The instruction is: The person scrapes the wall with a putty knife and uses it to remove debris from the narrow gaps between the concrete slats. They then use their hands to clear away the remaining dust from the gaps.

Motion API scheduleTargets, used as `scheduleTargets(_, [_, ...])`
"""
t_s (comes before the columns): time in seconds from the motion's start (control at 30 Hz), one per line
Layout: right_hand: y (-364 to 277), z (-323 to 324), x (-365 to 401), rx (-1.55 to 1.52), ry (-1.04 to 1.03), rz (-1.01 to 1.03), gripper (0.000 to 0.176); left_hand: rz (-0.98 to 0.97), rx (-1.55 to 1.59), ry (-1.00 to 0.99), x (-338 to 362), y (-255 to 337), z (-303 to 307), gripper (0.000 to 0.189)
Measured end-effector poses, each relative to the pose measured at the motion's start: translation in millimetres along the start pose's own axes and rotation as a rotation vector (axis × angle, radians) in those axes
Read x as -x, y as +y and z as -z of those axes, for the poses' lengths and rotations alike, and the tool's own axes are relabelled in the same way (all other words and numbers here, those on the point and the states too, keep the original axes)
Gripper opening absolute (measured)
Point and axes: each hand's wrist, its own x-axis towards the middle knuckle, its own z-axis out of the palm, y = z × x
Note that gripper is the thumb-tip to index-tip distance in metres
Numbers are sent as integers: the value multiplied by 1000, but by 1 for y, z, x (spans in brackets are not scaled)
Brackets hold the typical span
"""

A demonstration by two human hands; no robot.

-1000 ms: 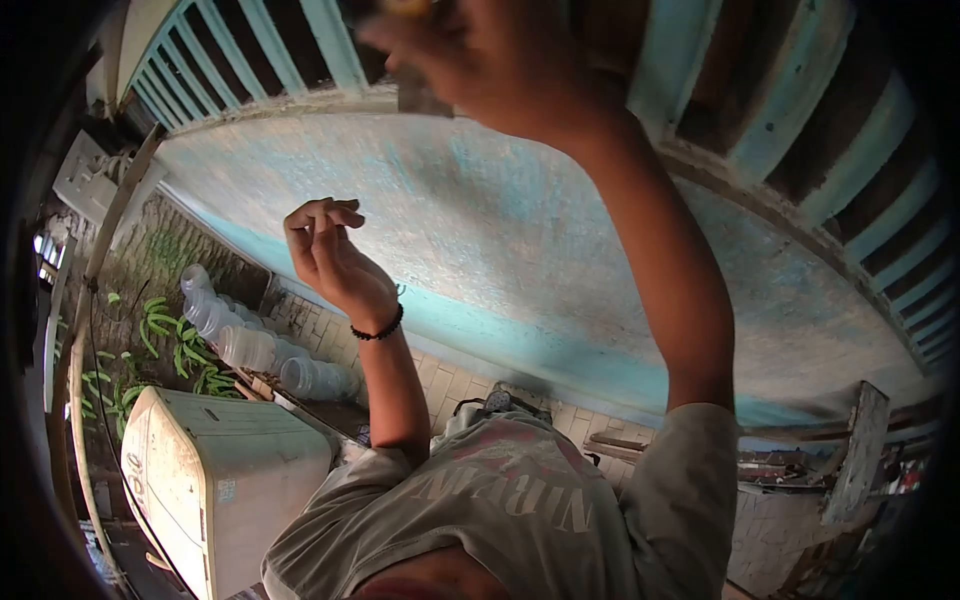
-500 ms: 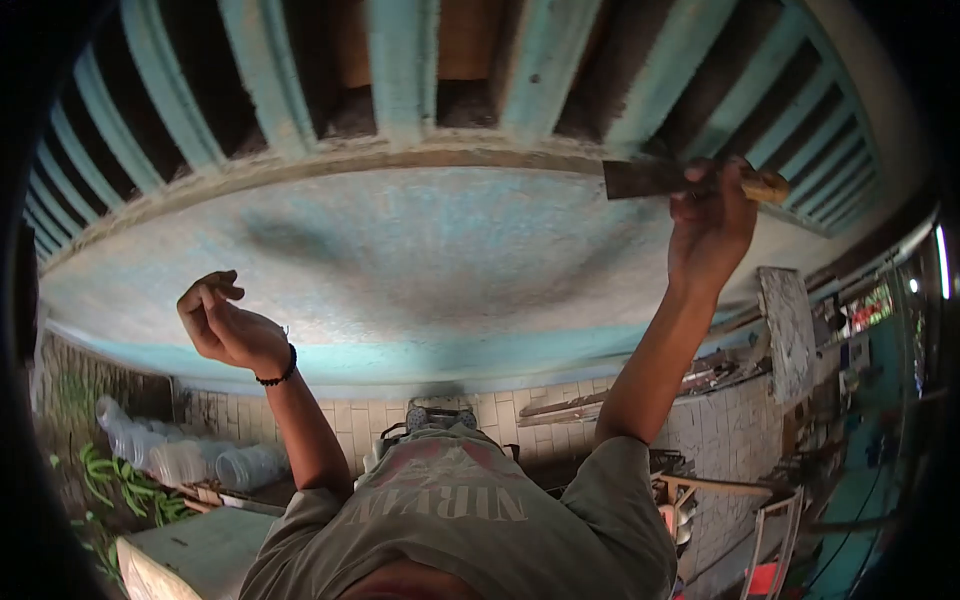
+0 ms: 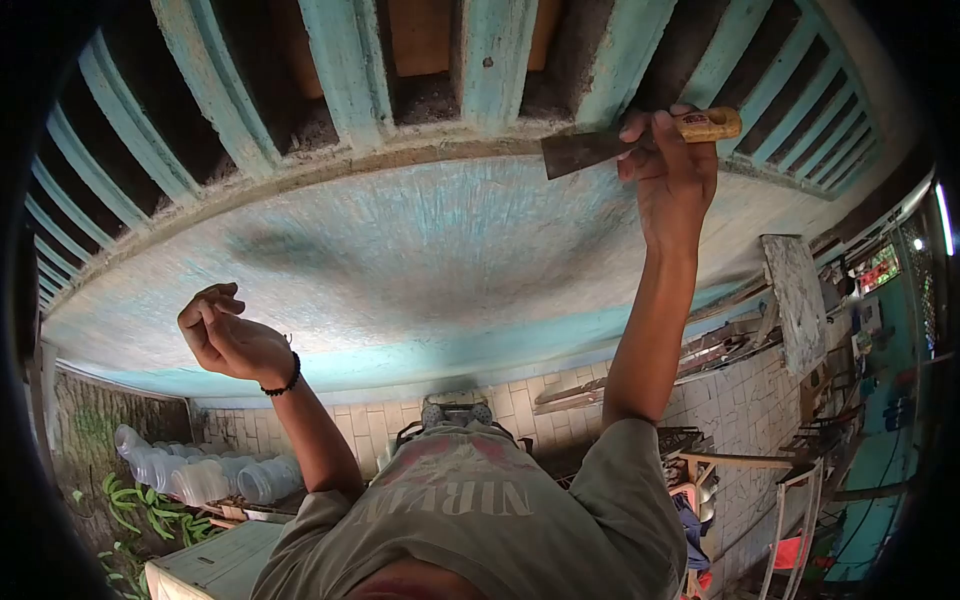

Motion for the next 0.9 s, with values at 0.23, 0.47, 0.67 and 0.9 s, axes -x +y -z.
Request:
scheduleTargets(0.23, [22,-47,14,-75,-37,-18,13,-1,-36,1,-6,3,9,18])
scheduleTargets(0.47, [27,-39,14,-62,-24,-35,16,7,-37,-19,-9,6,15,19])
scheduleTargets(0.67, [19,-42,14,-5,-66,-32,17,27,-8,-41,-3,5,4,18])
scheduleTargets(0.9, [26,-68,17,-51,-88,-34,17,37,3,-19,3,6,-6,16])
